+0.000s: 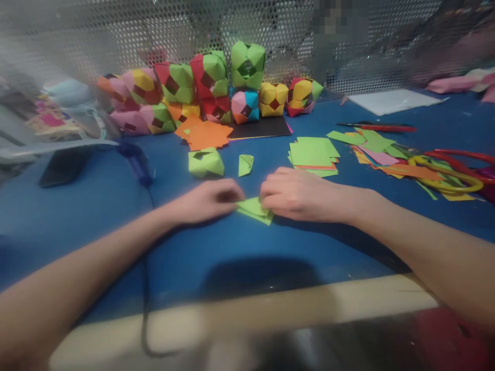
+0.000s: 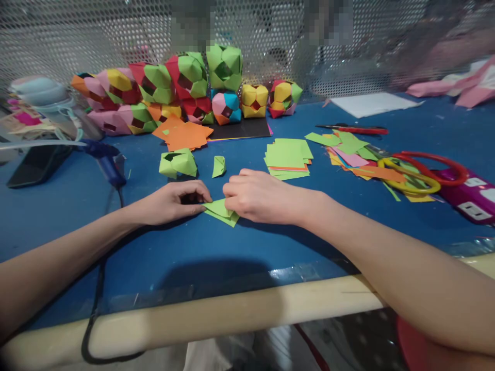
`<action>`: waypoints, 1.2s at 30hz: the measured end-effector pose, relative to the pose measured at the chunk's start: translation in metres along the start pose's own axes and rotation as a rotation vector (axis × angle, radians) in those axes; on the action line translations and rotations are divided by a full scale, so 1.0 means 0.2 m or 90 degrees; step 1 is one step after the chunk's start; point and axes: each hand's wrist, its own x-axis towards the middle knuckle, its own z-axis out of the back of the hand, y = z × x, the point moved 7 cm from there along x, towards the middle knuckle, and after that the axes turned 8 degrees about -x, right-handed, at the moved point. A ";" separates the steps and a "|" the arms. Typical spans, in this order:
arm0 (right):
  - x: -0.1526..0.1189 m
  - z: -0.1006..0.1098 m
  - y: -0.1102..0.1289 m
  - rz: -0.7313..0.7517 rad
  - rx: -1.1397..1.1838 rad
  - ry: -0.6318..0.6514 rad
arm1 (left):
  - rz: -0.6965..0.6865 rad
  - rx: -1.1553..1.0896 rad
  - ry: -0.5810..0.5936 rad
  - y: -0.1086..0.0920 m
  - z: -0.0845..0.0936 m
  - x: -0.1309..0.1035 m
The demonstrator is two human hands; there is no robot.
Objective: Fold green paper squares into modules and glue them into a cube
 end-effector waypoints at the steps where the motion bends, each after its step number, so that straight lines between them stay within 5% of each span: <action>1: 0.00 0.00 0.00 0.000 0.004 0.013 | -0.008 0.003 0.006 0.00 0.00 0.00; 12: -0.01 0.01 0.02 -0.011 0.053 0.138 | -0.055 0.014 0.072 0.00 0.00 0.00; 36: -0.02 0.03 0.04 -0.029 0.098 0.189 | -0.049 0.024 0.075 0.01 0.01 0.00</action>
